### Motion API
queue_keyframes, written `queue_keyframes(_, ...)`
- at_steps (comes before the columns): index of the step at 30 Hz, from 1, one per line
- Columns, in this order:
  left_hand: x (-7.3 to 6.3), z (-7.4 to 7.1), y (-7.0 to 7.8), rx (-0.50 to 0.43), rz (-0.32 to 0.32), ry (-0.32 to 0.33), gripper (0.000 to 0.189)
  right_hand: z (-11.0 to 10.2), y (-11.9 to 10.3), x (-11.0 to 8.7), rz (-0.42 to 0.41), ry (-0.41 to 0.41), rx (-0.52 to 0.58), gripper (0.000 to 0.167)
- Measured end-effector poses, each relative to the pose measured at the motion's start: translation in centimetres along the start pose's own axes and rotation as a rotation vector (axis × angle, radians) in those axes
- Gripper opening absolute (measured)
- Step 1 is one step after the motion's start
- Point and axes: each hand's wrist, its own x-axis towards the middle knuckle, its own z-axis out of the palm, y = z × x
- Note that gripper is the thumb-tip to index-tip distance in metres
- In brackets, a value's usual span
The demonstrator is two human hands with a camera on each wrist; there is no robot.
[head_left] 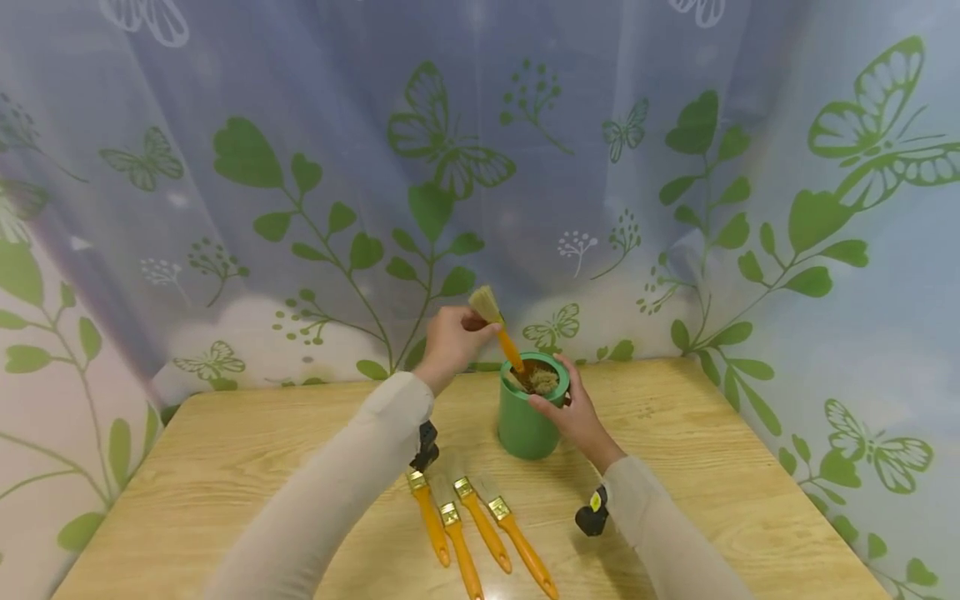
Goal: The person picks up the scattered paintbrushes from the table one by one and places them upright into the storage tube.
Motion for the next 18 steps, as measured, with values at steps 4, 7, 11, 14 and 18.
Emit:
queue_keyframes(4,-0.1,1.8,-1.0,0.049,0.012,-0.039,0.019,0.0,0.2,0.0,-0.024,0.007,-0.015,0.078)
queue_keyframes(7,-0.2,2.8,-1.5,0.073,0.026,-0.055,0.018,0.0,0.2,-0.1,-0.029,0.015,-0.024,0.078)
queue_keyframes(11,-0.2,3.6,-2.0,0.052,0.035,-0.062,0.017,0.1,0.2,-0.1,-0.025,0.013,-0.024,0.078)
queue_keyframes(14,-0.1,3.9,-2.2,0.032,0.036,-0.064,0.019,0.1,0.2,0.0,-0.024,0.015,-0.023,0.078)
queue_keyframes(18,0.0,3.7,-2.9,0.002,0.027,-0.078,0.024,0.0,0.2,0.0,-0.013,0.008,-0.017,0.079)
